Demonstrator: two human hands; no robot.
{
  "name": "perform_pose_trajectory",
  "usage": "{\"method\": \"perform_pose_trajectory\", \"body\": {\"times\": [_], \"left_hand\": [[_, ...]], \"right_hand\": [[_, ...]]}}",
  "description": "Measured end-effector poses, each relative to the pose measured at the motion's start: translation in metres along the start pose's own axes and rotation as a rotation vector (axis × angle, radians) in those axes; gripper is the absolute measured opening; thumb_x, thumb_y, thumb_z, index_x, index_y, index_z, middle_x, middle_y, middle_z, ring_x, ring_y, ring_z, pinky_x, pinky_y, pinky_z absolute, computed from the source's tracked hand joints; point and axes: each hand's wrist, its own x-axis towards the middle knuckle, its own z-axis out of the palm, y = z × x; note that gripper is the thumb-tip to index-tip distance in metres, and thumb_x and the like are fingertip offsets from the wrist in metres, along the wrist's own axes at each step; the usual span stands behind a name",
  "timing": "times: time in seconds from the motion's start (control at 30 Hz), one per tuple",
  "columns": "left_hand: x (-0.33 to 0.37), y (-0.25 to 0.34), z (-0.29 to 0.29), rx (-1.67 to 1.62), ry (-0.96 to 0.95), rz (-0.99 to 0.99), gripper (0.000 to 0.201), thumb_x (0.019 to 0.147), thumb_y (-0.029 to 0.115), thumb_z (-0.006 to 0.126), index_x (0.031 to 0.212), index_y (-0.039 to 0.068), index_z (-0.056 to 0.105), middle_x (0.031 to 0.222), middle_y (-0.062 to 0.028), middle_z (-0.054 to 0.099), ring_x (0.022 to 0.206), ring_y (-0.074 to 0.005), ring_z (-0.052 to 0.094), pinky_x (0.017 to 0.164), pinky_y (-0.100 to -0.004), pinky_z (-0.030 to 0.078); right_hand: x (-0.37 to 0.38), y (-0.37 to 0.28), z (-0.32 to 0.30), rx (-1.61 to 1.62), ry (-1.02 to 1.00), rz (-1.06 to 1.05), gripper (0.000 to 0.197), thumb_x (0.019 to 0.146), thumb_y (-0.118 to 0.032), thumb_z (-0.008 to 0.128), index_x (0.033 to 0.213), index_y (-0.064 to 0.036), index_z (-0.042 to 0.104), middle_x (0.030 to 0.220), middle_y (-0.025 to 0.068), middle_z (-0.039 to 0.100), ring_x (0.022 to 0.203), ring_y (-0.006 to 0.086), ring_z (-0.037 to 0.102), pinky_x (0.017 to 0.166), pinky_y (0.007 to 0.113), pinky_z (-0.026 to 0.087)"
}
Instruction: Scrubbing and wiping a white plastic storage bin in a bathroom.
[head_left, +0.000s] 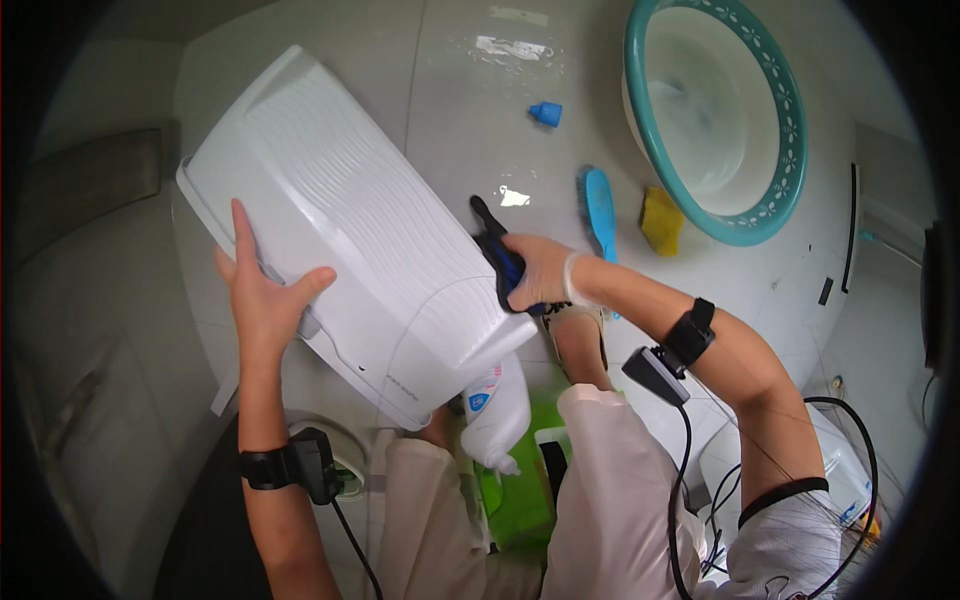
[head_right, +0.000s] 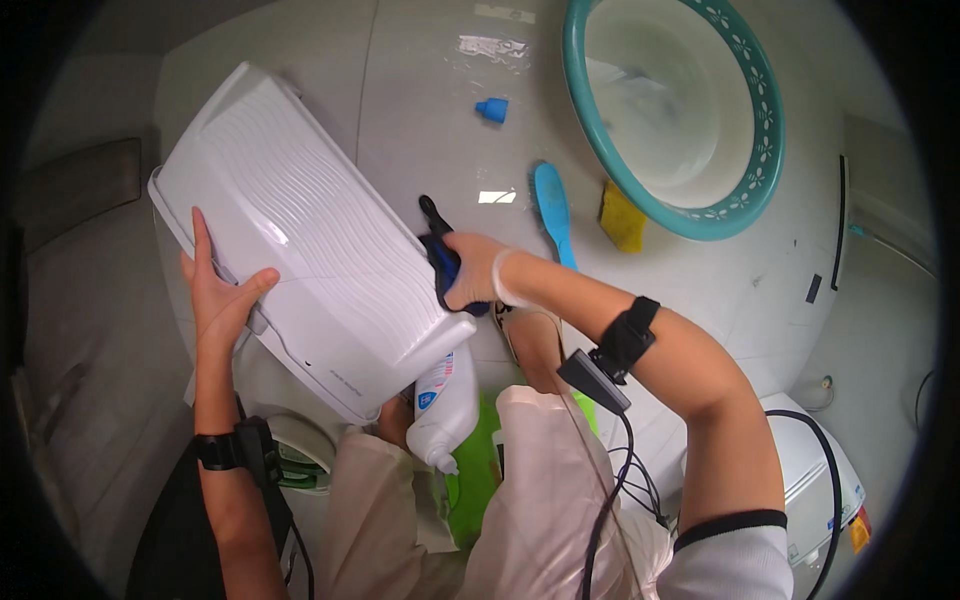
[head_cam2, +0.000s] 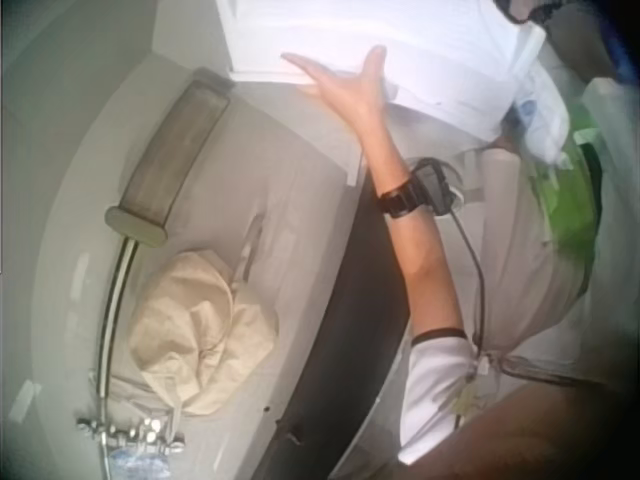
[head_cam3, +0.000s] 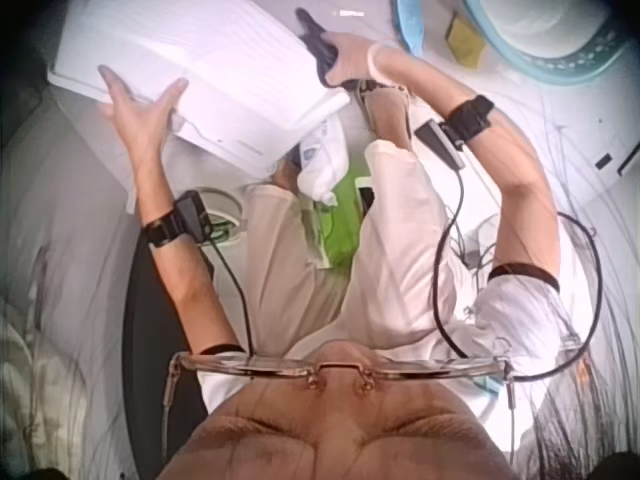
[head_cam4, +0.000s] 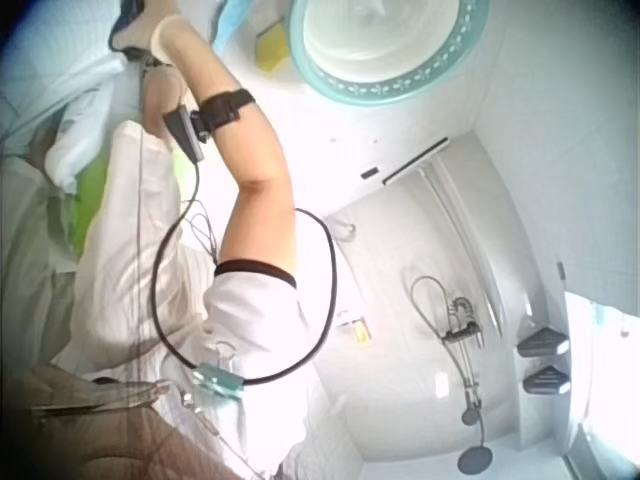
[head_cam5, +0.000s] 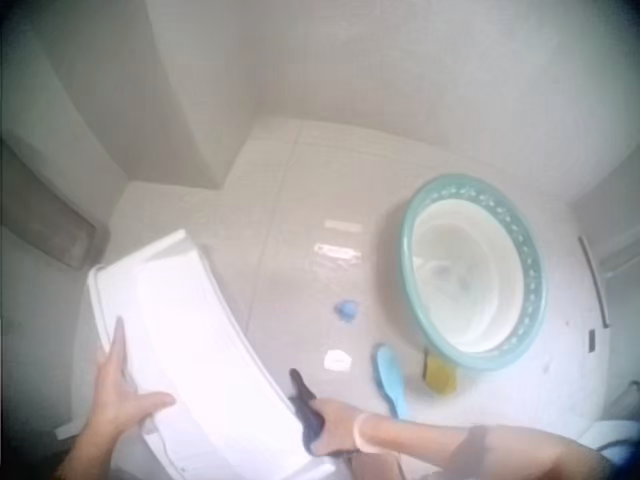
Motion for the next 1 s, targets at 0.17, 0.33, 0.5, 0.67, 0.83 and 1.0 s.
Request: {"method": "perform_pose_trajectory", "body": {"times": [0.17,0.33,0.5,0.67,0.83,1.0], "left_hand": [[0.003,0.001,0.002,0.057,-0.001,0.103,0.129,0.05,0.028,0.093,0.153,0.011,0.019,0.139,-0.0234,0.03,0.124,-0.0372,0.042,0.106,-0.0412,0.038],[0.001,0.013,0.004,0.088,-0.044,0.082,0.132,0.048,0.029,0.093,0.153,0.008,0.017,0.142,-0.028,0.025,0.126,-0.0412,0.041,0.106,-0.042,0.038],[-0.001,0.015,0.005,0.059,-0.021,0.058,0.133,0.043,0.021,0.094,0.154,0.015,0.02,0.135,-0.0199,0.032,0.119,-0.0337,0.048,0.102,-0.0395,0.045],[-0.001,0.016,0.002,0.09,-0.066,0.022,0.135,0.045,0.029,0.094,0.154,0.013,0.016,0.146,-0.0345,0.016,0.124,-0.0435,0.046,0.103,-0.0413,0.042],[-0.002,0.013,0.006,0.06,-0.01,0.017,0.136,0.039,0.021,0.094,0.154,0.017,0.021,0.139,-0.0217,0.027,0.121,-0.0339,0.048,0.103,-0.04,0.044],[-0.001,0.01,0.002,0.078,-0.077,0.065,0.136,0.044,0.03,0.095,0.154,0.013,0.017,0.147,-0.0375,0.012,0.124,-0.0451,0.047,0.102,-0.041,0.043]], "right_hand": [[0.002,0.009,-0.002,-0.164,0.0,-0.074,0.06,0.058,-0.016,0.075,0.111,0.0054,0.058,0.09,0.015,0.064,0.084,0.0221,0.061,0.077,0.031,0.049],[0.025,-0.009,-0.018,-0.164,0.018,-0.075,0.062,0.056,-0.017,0.076,0.112,0.0057,0.058,0.09,0.0151,0.064,0.083,0.0228,0.061,0.076,0.032,0.049],[0.049,-0.036,-0.026,-0.231,0.032,-0.124,0.058,0.057,-0.018,0.076,0.108,0.0041,0.06,0.084,0.0129,0.062,0.077,0.0205,0.059,0.072,0.032,0.049],[0.061,-0.049,-0.03,-0.101,0.073,-0.111,0.057,0.059,-0.017,0.076,0.109,0.0038,0.061,0.084,0.0097,0.063,0.077,0.019,0.059,0.072,0.031,0.049],[0.082,-0.055,-0.04,0.019,0.084,-0.124,0.056,0.061,-0.017,0.076,0.111,0.0035,0.061,0.086,0.0074,0.063,0.079,0.0183,0.059,0.073,0.03,0.049],[0.103,-0.087,-0.052,-0.016,0.181,-0.165,0.067,0.061,-0.02,0.077,0.12,0.0061,0.058,0.1,0.012,0.065,0.09,0.0195,0.061,0.081,0.03,0.049]]}}
